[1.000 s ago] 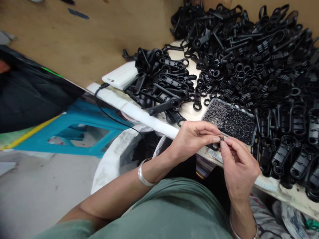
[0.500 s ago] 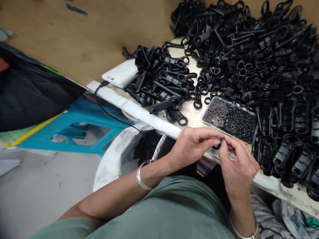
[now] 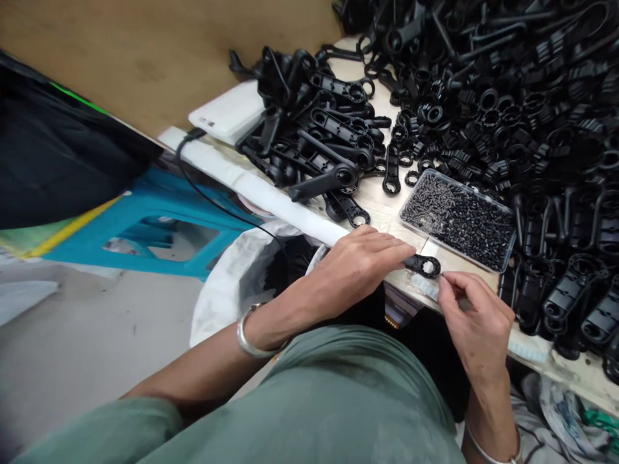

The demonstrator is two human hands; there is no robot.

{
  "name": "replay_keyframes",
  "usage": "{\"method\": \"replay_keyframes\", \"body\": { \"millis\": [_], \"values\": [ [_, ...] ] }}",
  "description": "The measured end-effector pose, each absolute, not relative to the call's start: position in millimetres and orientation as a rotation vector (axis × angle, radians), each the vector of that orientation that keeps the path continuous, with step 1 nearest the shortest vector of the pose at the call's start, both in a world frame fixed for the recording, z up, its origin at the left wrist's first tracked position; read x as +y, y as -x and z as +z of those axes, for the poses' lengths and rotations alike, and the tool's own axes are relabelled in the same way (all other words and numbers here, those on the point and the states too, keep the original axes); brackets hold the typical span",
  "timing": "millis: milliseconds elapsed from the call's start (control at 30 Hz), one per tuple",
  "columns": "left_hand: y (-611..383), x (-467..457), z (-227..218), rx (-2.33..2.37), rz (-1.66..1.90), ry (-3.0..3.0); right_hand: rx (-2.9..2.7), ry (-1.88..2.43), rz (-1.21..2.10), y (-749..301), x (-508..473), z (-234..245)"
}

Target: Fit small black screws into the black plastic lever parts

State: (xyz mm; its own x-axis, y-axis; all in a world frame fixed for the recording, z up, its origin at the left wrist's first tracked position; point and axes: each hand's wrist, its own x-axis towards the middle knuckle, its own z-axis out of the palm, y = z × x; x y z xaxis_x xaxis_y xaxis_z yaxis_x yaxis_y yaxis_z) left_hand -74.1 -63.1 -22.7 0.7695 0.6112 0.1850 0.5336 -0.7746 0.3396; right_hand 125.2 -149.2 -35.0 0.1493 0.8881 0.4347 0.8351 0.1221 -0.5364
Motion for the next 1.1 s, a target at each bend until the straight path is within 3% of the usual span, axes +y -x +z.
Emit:
{"method": "replay_keyframes", "body": {
  "millis": [467,867,933,1100],
  "values": [
    [69,-72,-33,0.868,0.469,-2.524,-2.014,1.6,-0.062,-117,-143,-30],
    [69,-74,-31,0.813,0.451,-2.485,-2.272,1.787,-0.308,-105,-145,-19],
    [69,-74,-32,0.805,0.47,-2.483,-2.265,1.837,-0.214,-100,-144,-17],
    [70,-74,-35,0.78,0.5,-2.482,-2.018,1.863,0.391,-98,-142,-23]
  ]
}}
